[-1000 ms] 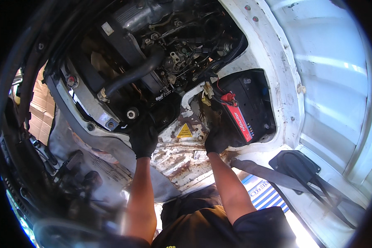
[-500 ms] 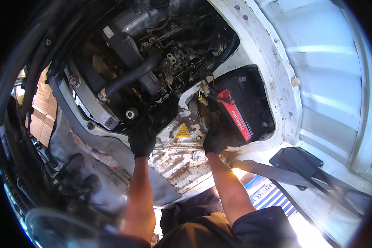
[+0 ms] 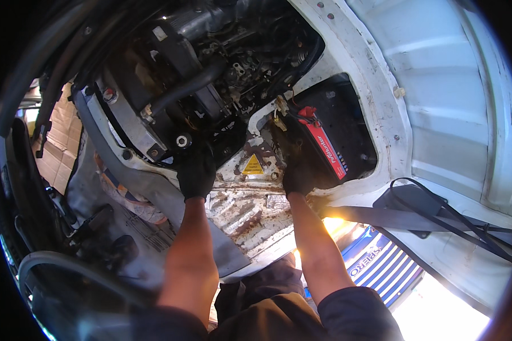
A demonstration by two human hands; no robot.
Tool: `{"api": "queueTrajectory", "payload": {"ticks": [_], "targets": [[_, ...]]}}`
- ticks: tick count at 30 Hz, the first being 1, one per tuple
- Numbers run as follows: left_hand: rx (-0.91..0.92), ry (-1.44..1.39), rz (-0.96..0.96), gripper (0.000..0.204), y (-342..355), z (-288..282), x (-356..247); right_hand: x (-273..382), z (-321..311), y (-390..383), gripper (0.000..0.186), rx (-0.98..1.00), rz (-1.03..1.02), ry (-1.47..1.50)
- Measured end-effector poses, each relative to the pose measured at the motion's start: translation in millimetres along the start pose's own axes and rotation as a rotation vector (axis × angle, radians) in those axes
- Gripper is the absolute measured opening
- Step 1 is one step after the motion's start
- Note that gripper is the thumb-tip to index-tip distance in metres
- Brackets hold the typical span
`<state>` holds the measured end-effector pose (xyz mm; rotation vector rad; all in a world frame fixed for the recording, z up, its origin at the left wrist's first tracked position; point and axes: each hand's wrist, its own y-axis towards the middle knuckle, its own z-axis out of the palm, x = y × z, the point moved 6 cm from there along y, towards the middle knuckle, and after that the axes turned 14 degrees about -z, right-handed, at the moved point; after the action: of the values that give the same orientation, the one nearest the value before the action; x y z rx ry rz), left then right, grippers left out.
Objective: The person works under the hood of a white van, manipulating engine components and hoses with gloved hands. They reach into the engine bay, adjust parts, and briefly retrieve a tool from a nearby toolbox before returning to the engine.
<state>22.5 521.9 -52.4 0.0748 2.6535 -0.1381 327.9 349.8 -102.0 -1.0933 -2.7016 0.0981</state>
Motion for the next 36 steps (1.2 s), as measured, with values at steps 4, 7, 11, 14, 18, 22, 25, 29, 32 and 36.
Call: {"api": "queueTrajectory", "payload": {"ticks": [4,7,11,14,18,22,25,29,32,36], "targets": [[-0.021,-0.017,0.045,0.035,-1,-1,2,1,2,-1,0.054,0.094,0.064,-0.018],[-0.017,-0.081,0.025,0.035,-2,-4,-1,6,-3,-4,0.053,-0.014,0.010,-0.042],[-0.056,-0.100,0.037,0.035,-2,-9,-5,7,-2,-9,0.052,0.040,0.087,0.037],[-0.038,-0.079,0.052,0.038,-2,-8,-1,8,-5,-10,0.052,0.072,0.134,0.046],[-0.053,-0.078,0.065,0.040,-2,-1,-3,-7,6,-8,0.052,-0.044,0.054,-0.033],[-0.070,-0.039,0.049,0.038,-3,-1,6,5,3,-9,0.051,0.003,0.072,-0.031],[-0.046,-0.035,0.026,0.037,-4,2,10,7,1,-8,0.049,-0.047,0.016,0.001],[0.002,0.002,-0.019,0.035,-3,10,14,7,-2,-10,0.049,-0.094,-0.001,0.009],[-0.081,-0.043,0.031,0.036,-3,3,7,9,-6,-10,0.050,-0.060,0.037,0.000],[-0.097,-0.040,0.043,0.037,-3,-5,1,21,-18,-10,0.049,-0.027,0.067,0.042]]}}
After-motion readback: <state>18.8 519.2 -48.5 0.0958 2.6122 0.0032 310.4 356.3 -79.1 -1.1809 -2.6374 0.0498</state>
